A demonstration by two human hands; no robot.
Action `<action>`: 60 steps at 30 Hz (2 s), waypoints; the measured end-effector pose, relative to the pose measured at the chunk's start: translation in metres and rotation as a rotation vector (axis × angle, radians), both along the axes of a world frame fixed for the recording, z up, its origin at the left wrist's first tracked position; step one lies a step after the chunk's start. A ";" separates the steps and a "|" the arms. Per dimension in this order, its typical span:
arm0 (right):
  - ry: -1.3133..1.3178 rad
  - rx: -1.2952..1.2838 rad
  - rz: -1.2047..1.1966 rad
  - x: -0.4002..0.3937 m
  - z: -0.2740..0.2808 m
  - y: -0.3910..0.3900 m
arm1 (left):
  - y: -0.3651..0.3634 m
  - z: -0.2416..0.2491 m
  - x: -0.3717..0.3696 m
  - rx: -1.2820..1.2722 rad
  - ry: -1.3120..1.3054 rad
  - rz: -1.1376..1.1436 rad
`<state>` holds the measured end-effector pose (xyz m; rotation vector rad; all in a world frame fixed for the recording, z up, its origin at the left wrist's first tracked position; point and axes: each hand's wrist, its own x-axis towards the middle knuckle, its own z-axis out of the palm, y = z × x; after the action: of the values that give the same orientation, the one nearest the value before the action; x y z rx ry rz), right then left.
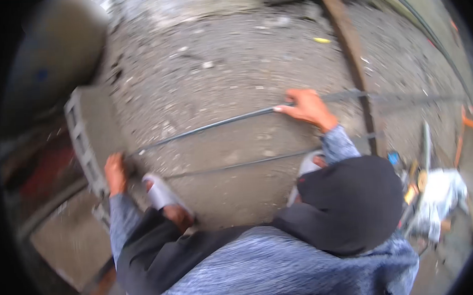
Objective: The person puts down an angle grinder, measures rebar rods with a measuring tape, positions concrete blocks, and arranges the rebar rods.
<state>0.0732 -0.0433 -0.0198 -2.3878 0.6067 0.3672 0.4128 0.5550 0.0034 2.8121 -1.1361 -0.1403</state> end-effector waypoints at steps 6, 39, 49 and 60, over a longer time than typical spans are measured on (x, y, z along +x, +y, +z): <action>-0.055 -0.007 -0.045 0.007 0.005 0.010 | 0.000 0.001 -0.006 0.072 -0.062 -0.012; -0.175 -0.192 0.071 0.009 0.055 0.013 | 0.045 0.043 0.018 0.303 -0.051 0.603; -0.123 -0.194 0.002 -0.006 0.071 0.035 | 0.055 0.051 0.010 0.187 -0.015 0.526; -0.059 -0.180 0.024 -0.029 0.068 0.039 | 0.092 0.043 -0.032 0.280 -0.086 0.536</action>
<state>0.0442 -0.0043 0.0480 -2.5699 0.6068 0.2613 0.3807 0.6470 0.0466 3.2807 -0.3584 -0.1398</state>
